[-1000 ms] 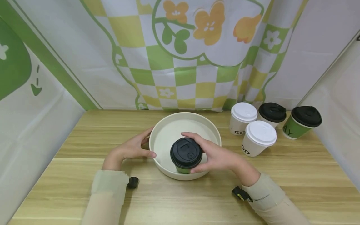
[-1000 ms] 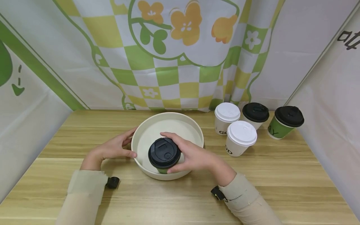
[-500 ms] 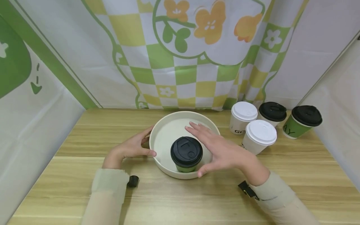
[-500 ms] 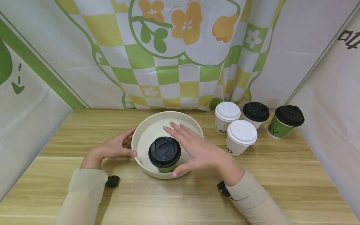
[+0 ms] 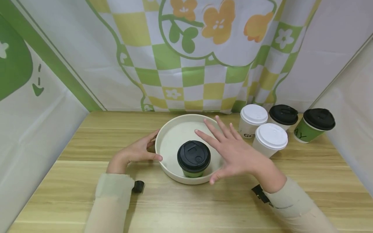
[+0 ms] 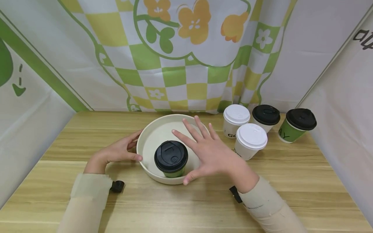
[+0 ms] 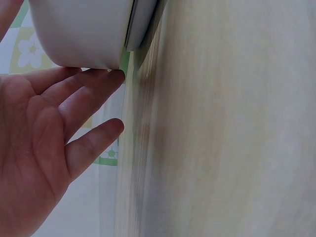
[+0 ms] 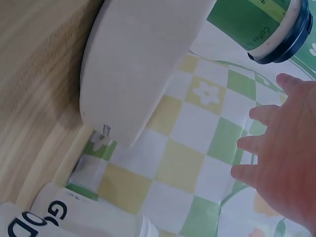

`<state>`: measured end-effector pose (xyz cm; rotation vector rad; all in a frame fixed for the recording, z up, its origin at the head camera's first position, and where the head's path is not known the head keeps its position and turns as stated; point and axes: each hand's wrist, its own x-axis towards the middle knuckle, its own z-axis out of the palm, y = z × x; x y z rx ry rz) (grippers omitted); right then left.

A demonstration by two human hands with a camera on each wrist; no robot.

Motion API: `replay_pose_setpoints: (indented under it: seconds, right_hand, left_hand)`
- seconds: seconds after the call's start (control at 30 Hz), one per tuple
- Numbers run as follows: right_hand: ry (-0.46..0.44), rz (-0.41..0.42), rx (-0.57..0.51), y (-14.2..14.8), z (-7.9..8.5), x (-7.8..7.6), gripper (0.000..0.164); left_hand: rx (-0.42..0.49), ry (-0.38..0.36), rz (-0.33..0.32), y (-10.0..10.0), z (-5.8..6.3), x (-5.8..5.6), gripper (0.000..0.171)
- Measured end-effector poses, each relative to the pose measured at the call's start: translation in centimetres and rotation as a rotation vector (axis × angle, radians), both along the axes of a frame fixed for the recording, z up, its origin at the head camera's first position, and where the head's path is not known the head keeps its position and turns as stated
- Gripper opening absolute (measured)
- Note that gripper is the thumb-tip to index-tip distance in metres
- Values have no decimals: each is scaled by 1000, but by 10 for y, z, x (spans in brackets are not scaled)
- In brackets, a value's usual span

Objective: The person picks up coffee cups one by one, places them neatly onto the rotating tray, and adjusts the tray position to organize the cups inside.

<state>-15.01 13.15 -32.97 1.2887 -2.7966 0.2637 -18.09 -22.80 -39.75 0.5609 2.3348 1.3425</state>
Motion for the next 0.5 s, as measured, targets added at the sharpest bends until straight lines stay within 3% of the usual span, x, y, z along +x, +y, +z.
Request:
replay_pose_setpoints:
  seconds: [0.5]
  right_hand:
    - [82,-77,9,23,10,-2,138]
  left_hand:
    - [8,-5,1,1,1,0,110]
